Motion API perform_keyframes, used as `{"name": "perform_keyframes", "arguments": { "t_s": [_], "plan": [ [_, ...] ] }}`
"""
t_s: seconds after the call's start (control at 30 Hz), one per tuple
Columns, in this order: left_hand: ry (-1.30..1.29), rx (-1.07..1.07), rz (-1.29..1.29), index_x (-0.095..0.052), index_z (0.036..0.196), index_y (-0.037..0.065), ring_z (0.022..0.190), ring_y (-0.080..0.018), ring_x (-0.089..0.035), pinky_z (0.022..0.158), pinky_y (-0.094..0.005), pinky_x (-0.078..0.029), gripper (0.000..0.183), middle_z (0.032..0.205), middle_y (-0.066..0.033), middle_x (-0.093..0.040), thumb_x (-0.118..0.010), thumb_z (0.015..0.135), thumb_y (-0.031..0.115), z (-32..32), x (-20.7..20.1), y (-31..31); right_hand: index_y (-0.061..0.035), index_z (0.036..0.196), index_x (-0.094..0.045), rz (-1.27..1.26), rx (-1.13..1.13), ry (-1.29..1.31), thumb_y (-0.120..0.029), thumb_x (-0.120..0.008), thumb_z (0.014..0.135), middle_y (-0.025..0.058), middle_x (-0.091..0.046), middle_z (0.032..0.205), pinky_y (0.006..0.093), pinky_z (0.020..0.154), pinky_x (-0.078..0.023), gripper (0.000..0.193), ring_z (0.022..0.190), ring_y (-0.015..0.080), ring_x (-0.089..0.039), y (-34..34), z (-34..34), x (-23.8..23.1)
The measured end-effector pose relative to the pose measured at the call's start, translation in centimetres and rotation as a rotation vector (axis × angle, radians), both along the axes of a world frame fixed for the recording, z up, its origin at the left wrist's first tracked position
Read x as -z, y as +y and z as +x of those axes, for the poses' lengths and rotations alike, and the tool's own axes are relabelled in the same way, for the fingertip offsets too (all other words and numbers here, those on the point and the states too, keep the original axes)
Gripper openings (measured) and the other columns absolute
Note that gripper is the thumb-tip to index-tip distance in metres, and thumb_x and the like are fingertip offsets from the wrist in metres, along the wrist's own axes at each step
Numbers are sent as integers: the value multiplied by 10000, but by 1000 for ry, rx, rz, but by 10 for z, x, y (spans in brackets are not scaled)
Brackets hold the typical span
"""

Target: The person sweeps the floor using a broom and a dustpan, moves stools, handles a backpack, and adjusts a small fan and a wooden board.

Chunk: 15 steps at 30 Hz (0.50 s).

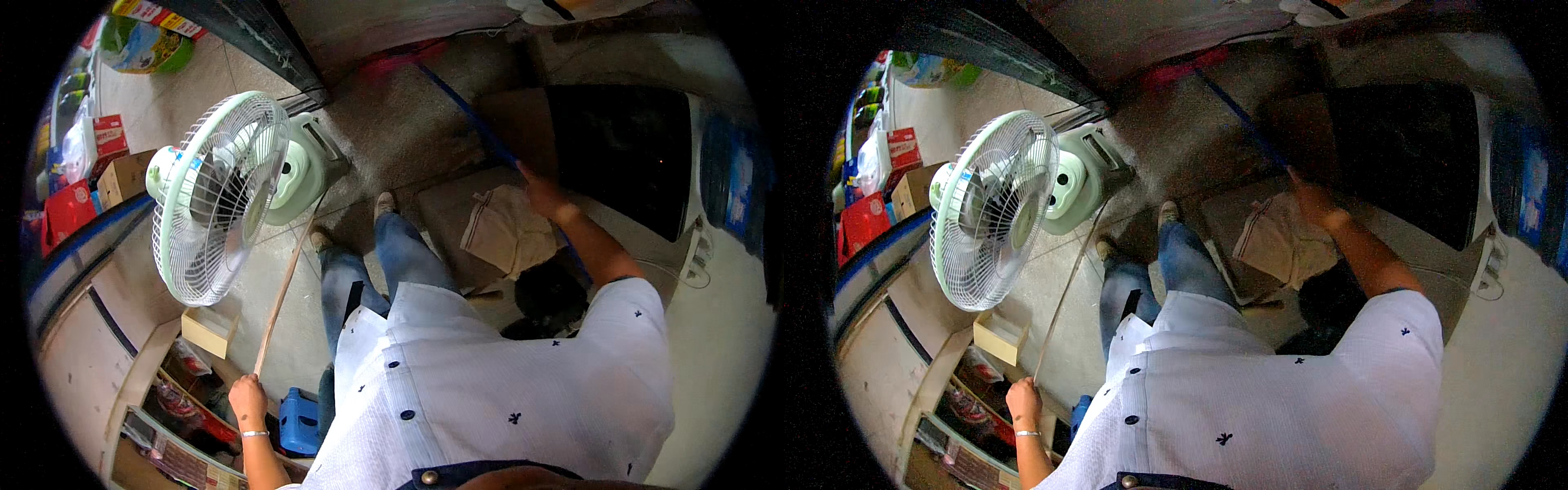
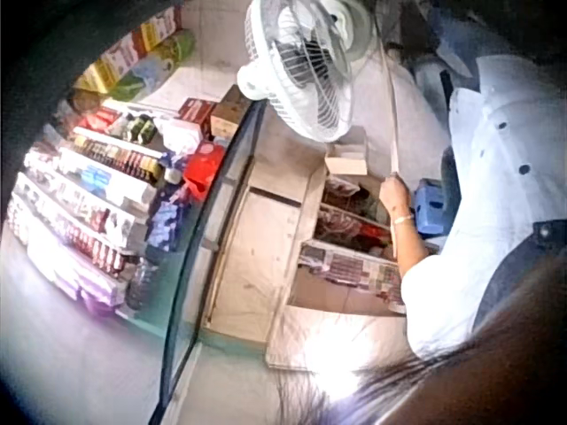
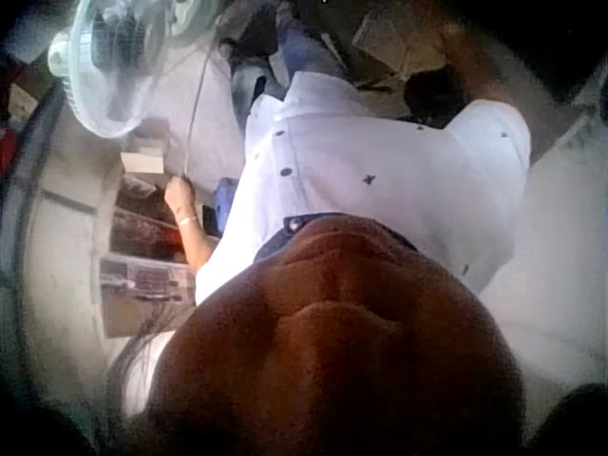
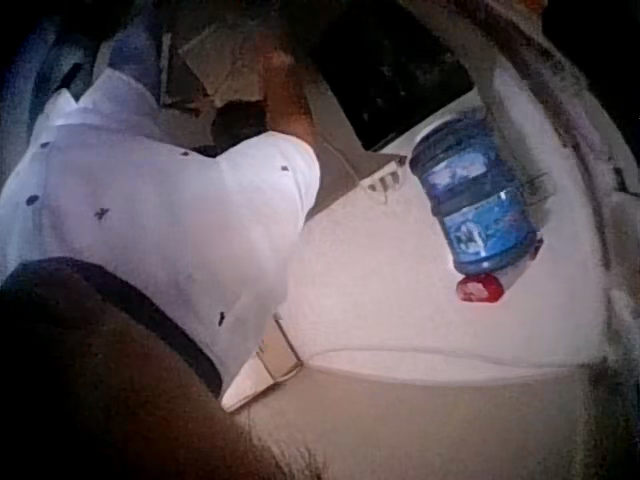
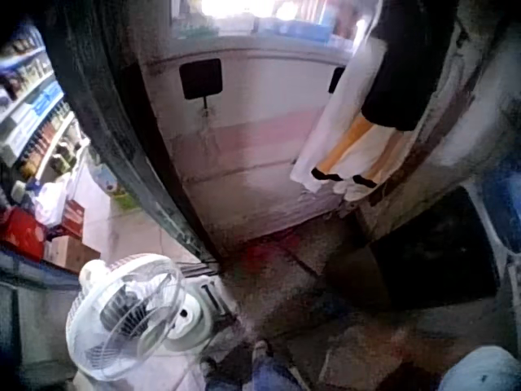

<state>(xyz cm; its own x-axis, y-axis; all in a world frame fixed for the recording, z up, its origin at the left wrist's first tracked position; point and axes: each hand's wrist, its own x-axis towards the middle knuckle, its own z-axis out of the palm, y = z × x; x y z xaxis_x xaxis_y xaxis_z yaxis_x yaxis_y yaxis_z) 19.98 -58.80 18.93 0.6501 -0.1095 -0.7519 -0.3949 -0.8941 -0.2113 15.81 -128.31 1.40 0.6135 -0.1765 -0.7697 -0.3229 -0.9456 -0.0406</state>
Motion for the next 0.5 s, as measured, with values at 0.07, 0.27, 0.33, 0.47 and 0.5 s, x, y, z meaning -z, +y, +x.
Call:
{"name": "perform_keyframes", "arguments": {
  "t_s": [0.07,0.27,0.33,0.47,0.5],
  "plan": [
    [10,-48,41,-585,685,53,653,-310,-576,582,-394,-465,127,672,-142,-579,-486,748,100,-1,-7,-16,-125,1323,-260,45,89,-22,-67,-437,833,211,-393,1246,396,939,-336,524,1123,351,-408,3,16,-25],
    [63,-90,38,-589,681,57,658,-310,-585,586,-392,-468,118,681,-148,-591,-493,737,97,-16,-20,-29,-164,1331,-248,-7,373,34,-102,-404,865,193,-373,1277,382,950,-330,495,1139,324,-409,5,35,-74],
    [109,-142,80,-589,701,55,679,-317,-586,605,-396,-466,102,690,-146,-593,-511,735,111,-24,-26,-28,-164,1330,-250,-37,429,17,-112,-406,868,191,-389,1265,381,931,-348,490,1106,320,-438,-1,26,-70],
    [169,-207,86,-584,720,58,679,-321,-583,616,-406,-464,93,707,-148,-594,-567,705,149,-43,-40,-15,-126,1346,-182,-61,346,-63,-115,-418,863,222,-387,1247,378,916,-373,537,1071,336,-461,-45,-7,-22],
    [172,-219,77,-585,722,59,675,-326,-583,614,-413,-464,113,708,-152,-597,-578,700,170,-41,-48,-20,-109,1353,-148,-60,309,-64,-115,-424,860,237,-372,1252,378,921,-375,565,1079,344,-453,-48,0,-17]
  ]
}}
